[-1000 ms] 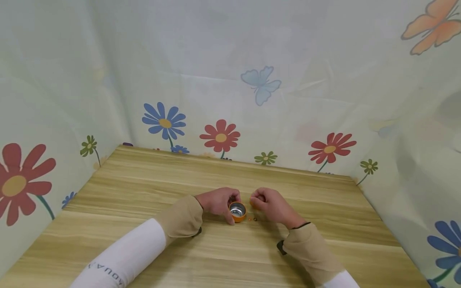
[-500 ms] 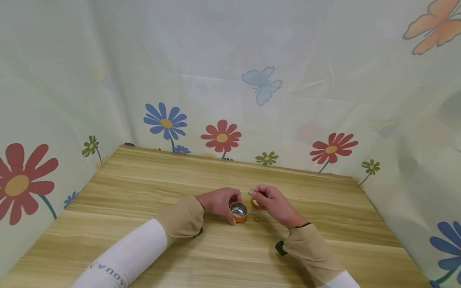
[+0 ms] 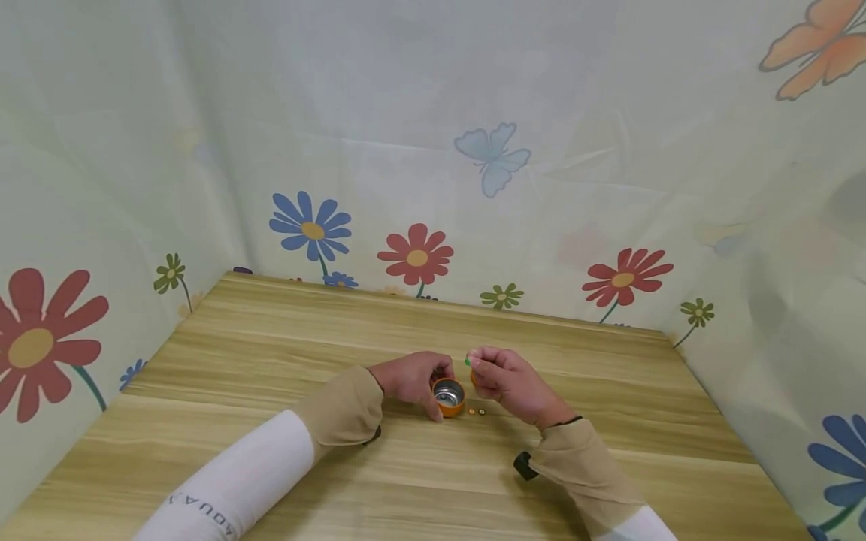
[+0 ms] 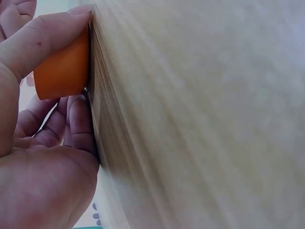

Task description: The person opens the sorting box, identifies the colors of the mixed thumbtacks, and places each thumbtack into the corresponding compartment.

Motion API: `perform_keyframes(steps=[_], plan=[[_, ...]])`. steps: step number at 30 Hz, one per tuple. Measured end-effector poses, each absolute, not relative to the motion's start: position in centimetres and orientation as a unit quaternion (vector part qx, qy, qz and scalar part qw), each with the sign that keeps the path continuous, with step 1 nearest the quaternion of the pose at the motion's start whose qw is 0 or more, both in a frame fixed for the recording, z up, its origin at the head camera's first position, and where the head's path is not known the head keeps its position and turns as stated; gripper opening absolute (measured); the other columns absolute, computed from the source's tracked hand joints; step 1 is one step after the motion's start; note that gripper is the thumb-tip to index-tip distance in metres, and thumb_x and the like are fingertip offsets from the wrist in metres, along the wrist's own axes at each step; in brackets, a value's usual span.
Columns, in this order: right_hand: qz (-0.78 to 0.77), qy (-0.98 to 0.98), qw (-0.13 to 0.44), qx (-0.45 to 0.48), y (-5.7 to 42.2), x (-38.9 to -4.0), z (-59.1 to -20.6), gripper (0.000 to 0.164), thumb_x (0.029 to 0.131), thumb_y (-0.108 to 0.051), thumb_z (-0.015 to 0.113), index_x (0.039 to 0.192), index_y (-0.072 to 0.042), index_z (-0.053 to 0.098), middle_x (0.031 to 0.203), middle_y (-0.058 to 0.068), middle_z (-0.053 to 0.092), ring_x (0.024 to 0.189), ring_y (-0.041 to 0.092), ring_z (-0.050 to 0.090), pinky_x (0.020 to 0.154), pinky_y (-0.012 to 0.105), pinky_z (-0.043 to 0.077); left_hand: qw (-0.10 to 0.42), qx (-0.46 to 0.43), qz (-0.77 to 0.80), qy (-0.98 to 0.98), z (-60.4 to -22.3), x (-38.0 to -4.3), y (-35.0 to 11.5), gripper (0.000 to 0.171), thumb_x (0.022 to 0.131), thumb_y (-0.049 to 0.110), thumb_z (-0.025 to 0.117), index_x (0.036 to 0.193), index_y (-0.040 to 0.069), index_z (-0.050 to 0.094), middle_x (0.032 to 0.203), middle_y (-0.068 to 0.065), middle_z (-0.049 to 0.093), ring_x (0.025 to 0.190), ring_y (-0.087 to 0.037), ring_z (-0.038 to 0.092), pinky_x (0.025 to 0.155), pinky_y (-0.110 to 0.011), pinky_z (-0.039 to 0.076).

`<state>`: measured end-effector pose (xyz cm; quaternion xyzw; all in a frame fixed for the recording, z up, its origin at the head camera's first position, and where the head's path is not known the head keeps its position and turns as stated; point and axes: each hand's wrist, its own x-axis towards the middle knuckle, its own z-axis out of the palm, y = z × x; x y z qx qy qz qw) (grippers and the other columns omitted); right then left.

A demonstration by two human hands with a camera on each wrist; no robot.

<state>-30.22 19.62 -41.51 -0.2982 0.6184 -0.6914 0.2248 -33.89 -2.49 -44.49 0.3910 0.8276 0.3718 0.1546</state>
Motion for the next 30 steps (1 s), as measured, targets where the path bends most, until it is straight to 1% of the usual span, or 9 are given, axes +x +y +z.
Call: perform_keyframes(steps=[3, 5, 9, 12, 18, 25, 30], plan=[[-0.729, 0.558, 0.259, -0.301, 19.5, -30.1, -41.3, 0.018, 0.103, -0.014, 0.042, 0.099, 0.003, 0.046, 0.069, 0.004, 0.025, 0.056, 0.016, 0.021, 0.057, 0.031, 0.023, 0.154, 0.392, 0.374, 0.826, -44.5, -33.9, -2.5, 0.05, 0.058, 0.011, 0.09, 0.094, 0.013, 0.054, 0.087, 0.004, 0.06, 0.077, -0.012, 0.057, 0.069, -0.022, 0.047], [-0.744, 0.521, 0.279, -0.312, 19.5, -30.1, -41.3, 0.016, 0.104, -0.01, 0.036, 0.099, 0.002, 0.045, 0.07, 0.004, 0.024, 0.057, 0.016, 0.02, 0.058, 0.031, 0.023, 0.154, 0.393, 0.374, 0.825, -44.6, -33.9, -2.5, 0.05, 0.058, 0.011, 0.09, 0.094, 0.012, 0.054, 0.087, 0.003, 0.06, 0.078, -0.013, 0.057, 0.068, -0.022, 0.047], [-0.753, 0.474, 0.299, -0.344, 19.4, -30.1, -41.2, 0.026, 0.105, -0.004, 0.023, 0.094, 0.0, 0.046, 0.071, 0.005, 0.022, 0.058, 0.016, 0.021, 0.059, 0.031, 0.022, 0.15, 0.395, 0.375, 0.825, -44.6, -34.0, -2.4, 0.051, 0.057, 0.01, 0.09, 0.093, 0.012, 0.054, 0.087, 0.002, 0.06, 0.077, -0.013, 0.057, 0.068, -0.022, 0.047], [-0.758, 0.448, 0.304, -0.363, 19.3, -30.0, -41.0, 0.03, 0.105, -0.003, 0.019, 0.09, -0.002, 0.045, 0.073, 0.005, 0.021, 0.058, 0.015, 0.021, 0.058, 0.03, 0.021, 0.15, 0.393, 0.376, 0.826, -44.6, -33.9, -2.4, 0.051, 0.057, 0.01, 0.09, 0.093, 0.011, 0.055, 0.087, 0.001, 0.06, 0.077, -0.014, 0.056, 0.067, -0.022, 0.046], [-0.769, 0.411, 0.309, -0.38, 19.0, -29.7, -40.8, 0.029, 0.104, -0.004, 0.021, 0.082, -0.005, 0.04, 0.077, 0.002, 0.024, 0.059, 0.015, 0.022, 0.057, 0.028, 0.021, 0.154, 0.385, 0.376, 0.829, -44.4, -33.8, -2.3, 0.051, 0.057, 0.008, 0.09, 0.093, 0.01, 0.055, 0.087, 0.001, 0.06, 0.078, -0.014, 0.056, 0.068, -0.023, 0.046], [-0.78, 0.365, 0.316, -0.398, 18.8, -29.6, -40.9, 0.026, 0.104, -0.01, 0.025, 0.089, -0.006, 0.046, 0.08, 0.001, 0.025, 0.061, 0.013, 0.023, 0.057, 0.027, 0.021, 0.165, 0.381, 0.385, 0.824, -43.9, -33.5, -2.4, 0.048, 0.059, 0.005, 0.088, 0.094, 0.008, 0.055, 0.088, -0.001, 0.062, 0.078, -0.016, 0.057, 0.068, -0.023, 0.046], [-0.786, 0.341, 0.324, -0.402, 18.6, -29.7, -41.2, 0.024, 0.104, -0.013, 0.027, 0.087, -0.007, 0.043, 0.08, 0.001, 0.024, 0.061, 0.012, 0.023, 0.056, 0.026, 0.022, 0.163, 0.383, 0.38, 0.826, -43.9, -33.5, -2.3, 0.048, 0.059, 0.006, 0.089, 0.094, 0.008, 0.055, 0.088, -0.002, 0.061, 0.078, -0.017, 0.057, 0.066, -0.022, 0.046]])
